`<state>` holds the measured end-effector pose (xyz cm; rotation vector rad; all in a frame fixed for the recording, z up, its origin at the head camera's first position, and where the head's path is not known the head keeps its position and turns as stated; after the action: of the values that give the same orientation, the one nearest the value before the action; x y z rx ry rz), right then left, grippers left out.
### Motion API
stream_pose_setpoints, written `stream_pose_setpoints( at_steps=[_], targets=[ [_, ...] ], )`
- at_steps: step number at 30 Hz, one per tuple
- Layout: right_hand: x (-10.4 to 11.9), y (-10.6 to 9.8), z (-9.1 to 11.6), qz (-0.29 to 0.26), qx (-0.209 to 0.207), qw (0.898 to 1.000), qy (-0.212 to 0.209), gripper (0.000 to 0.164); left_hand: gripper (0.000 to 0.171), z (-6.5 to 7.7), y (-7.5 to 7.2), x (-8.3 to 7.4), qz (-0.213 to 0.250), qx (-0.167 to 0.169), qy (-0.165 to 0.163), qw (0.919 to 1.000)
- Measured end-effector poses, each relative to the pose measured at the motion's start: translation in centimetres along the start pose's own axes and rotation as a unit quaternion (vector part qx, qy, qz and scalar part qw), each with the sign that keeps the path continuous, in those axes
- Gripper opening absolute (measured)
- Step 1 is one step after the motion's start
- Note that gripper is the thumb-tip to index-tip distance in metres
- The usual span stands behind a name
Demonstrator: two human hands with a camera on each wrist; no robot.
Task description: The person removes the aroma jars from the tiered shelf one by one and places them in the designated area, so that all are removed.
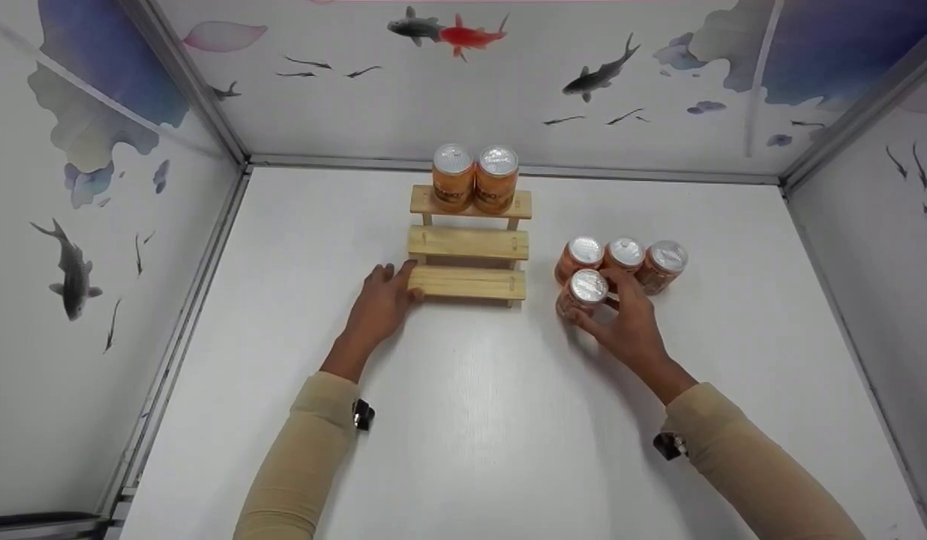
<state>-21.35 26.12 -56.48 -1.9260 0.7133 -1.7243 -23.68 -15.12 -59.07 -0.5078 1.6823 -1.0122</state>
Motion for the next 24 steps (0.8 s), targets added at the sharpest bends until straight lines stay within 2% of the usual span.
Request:
stream_pose_setpoints(
  at_steps=[5, 20, 24],
  targets=[
    [-0.01, -0.04, 0.03, 0.006, -0.002, 1.0, -0.001, 0.082, 0.063, -0.04, -0.18, -0.25, -0.013, -0.006, 0.017, 0.9997],
    [-0.05, -0.02, -0.14, 0.004, 0.005, 1.0, -0.002, 0.081, 0.064, -0.02, -0.16, -0.03, 0.0, 0.001, -0.008, 1.0],
    [-0.17, 0.03, -0.09, 0.004, 0.006, 1.0, 0.002, 0.081, 0.064, -0.07, -0.09, 0.08, 0.002, 0.0, -0.005, 1.0]
  ],
)
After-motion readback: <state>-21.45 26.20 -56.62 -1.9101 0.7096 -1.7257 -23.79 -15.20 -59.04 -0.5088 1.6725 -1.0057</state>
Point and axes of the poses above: each hand's wrist, its own z-axis away from the middle knuckle, its own y-axis out of the palm, x = y × z, the point moved 4 cm from there along -z, towards the middle knuckle, and after that the axes turned 15 degrees about y, right-handed, at the moved point
